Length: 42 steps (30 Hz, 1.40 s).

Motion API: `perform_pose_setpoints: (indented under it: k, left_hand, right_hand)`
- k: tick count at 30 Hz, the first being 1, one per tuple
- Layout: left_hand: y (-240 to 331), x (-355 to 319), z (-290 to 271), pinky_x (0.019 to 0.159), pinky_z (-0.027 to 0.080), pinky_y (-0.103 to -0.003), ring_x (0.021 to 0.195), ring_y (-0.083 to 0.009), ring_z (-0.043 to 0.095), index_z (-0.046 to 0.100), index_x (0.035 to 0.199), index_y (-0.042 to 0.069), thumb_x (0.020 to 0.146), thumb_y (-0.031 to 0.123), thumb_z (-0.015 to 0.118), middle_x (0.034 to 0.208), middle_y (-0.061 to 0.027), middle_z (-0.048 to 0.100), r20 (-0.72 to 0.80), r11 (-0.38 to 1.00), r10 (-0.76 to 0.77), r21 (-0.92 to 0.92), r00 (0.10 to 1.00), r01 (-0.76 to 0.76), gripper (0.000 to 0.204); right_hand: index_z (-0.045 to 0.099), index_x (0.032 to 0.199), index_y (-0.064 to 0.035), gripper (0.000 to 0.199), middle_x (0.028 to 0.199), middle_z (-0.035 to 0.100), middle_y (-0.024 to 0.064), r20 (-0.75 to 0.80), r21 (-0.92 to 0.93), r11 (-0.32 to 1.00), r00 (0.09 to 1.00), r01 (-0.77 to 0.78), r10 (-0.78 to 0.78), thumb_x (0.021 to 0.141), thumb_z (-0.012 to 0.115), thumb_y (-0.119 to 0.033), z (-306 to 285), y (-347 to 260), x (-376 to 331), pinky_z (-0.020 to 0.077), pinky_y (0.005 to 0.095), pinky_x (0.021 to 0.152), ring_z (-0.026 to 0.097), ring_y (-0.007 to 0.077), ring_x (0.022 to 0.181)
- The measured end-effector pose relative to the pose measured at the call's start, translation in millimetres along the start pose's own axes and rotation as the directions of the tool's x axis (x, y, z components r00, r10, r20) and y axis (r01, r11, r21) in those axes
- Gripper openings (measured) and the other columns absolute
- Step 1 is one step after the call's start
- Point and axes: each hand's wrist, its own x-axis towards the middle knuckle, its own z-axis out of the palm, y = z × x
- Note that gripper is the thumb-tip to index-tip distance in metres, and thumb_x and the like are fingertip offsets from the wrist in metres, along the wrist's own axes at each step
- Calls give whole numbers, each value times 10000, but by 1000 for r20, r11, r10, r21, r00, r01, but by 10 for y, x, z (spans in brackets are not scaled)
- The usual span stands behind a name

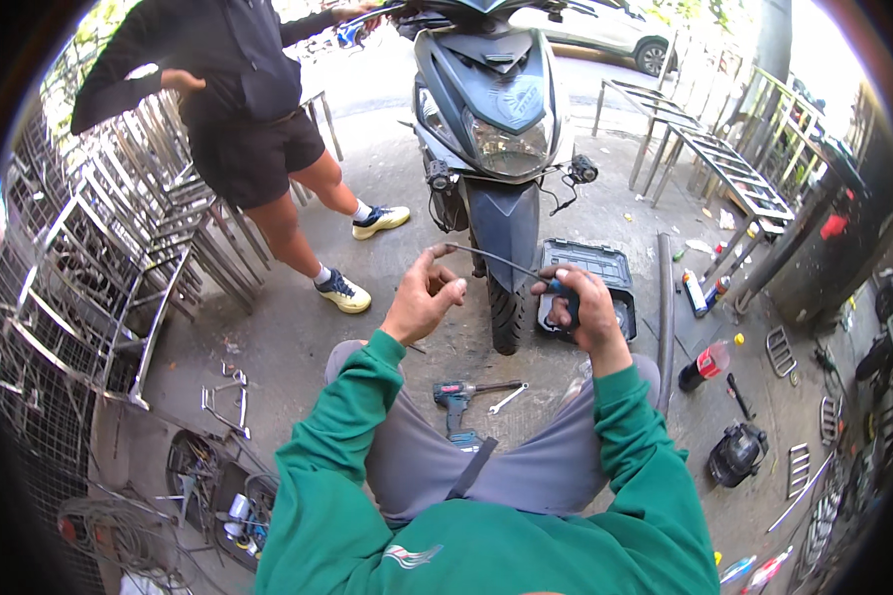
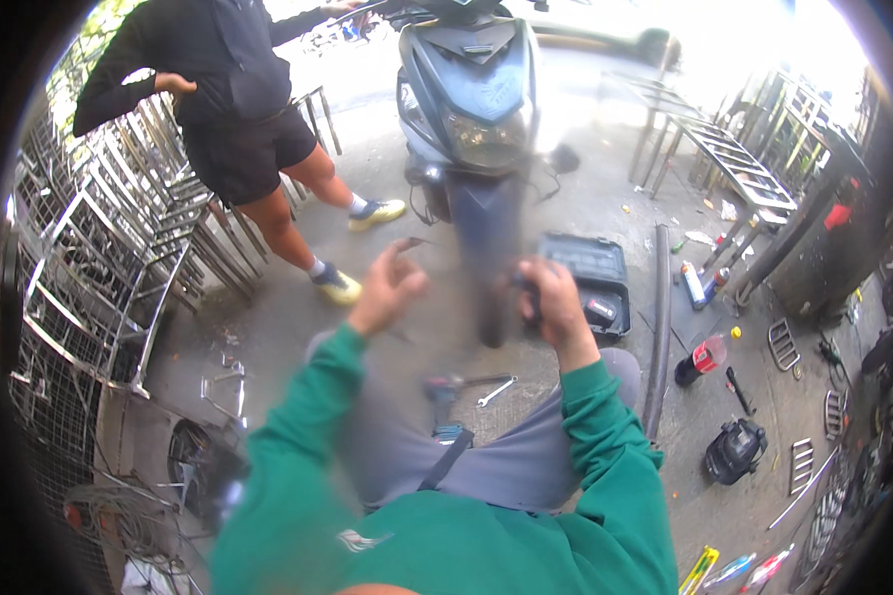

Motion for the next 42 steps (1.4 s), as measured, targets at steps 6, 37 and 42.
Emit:
perform_pose_setpoints:
  k: [6, 37, 42]
  left_hand:
    - [276, 242, -86, 579, 524, -254, 604, -107, 635, 620, 854, 28, 1020, 185, 595, 703, -32, 636, -164, 956, -59, -293, 985, 8, 230]
    - [-572, 2878, -895, 746, 544, -251, 807, -80, 646, 754, 1076, -38, 957, 148, 739, 909, -33, 726, 370, 949, -139, 316, 918, 16, 221]
    - [-632, 2900, -953, 808, 548, -247, 870, -83, 659, 757, 1114, -22, 964, 181, 749, 945, -24, 736, 387, 941, -98, 335, 917, -41, 253]
  right_hand:
    - [641, 1141, 51, 329, 935, 739, 194, 167, -76, 989, 980, 124, -110, 986, 580, -233, -46, -343, -26, 443, 228, 500, 483, 79, 469]
    - [566, 1336, -13, 379, 1110, 762, 135, 9, -299, 775, 814, 557, -581, 1032, 668, -215, -578, -406, 2803, 491, 207, 703, 654, 105, 832]
    - [571, 1325, -16, 368, 1100, 767, 117, -22, -320, 773, 811, 549, -585, 1033, 669, -217, -565, -345, 2829, 484, 204, 693, 660, 96, 832]
